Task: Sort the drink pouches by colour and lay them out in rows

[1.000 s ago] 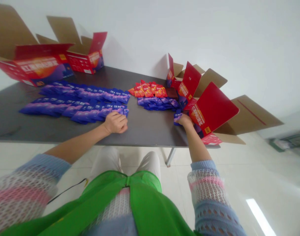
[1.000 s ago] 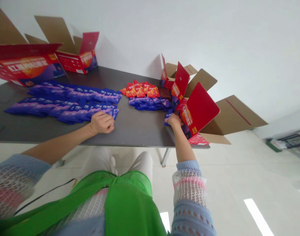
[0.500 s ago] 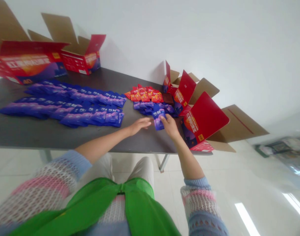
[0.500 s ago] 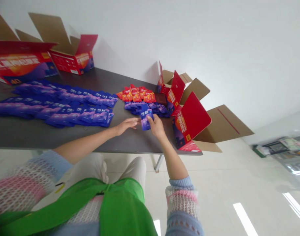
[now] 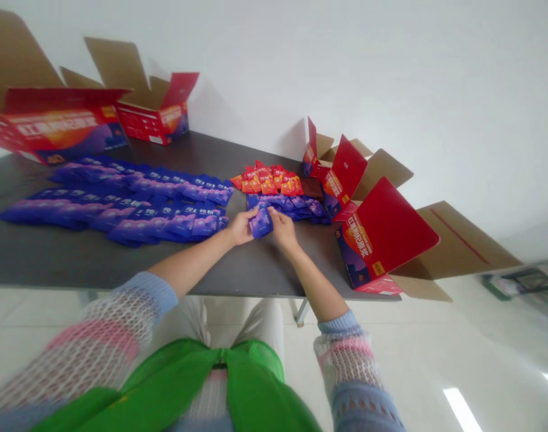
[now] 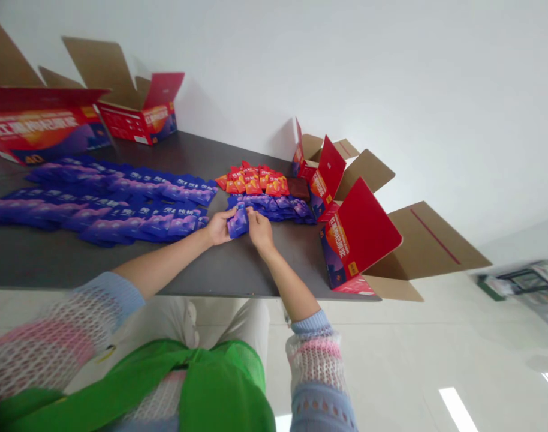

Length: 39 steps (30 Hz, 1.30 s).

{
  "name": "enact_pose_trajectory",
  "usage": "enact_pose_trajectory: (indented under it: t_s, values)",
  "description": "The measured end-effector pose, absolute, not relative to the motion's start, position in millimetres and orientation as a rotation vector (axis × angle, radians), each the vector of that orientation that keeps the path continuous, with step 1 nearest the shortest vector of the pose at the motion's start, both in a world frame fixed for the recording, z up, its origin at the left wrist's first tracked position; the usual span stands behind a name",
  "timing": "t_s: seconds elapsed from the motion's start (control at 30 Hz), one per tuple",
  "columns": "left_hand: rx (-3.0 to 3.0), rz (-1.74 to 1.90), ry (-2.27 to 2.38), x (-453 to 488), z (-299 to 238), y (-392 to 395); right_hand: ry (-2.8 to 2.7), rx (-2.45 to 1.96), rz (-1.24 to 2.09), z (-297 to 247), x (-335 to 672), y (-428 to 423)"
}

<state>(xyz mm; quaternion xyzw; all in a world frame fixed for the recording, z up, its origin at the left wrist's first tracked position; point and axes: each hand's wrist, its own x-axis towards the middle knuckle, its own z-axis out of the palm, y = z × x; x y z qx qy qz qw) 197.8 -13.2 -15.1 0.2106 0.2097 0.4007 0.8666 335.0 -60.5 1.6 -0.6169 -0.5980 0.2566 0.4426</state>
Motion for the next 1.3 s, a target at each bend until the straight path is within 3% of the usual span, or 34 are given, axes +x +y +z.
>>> enact_pose_trajectory:
  t_s: [0.2,0.37,0.57,0.8,1.07,1.3]
  values:
    - [0.353,0.858,0.437,185,-14,0,-1.597,-1.983,0.112,39,360,-38]
    - [0.312,0.861,0.480,180,-16,-3,-1.807,-2.099,-0.274,25,371,-16]
    - [0.282,0.848,0.509,177,-17,-5,-1.960,-1.963,-0.160,-5,377,-3]
    - [0.334,0.793,0.525,178,-19,-3,-2.020,-1.991,-0.295,-5,369,-13]
    - [0.409,0.707,0.495,174,-14,-4,-1.953,-1.809,-0.295,17,374,-66]
    - [0.451,0.707,0.427,177,-11,-9,-2.271,-1.663,-0.171,-4,353,-105]
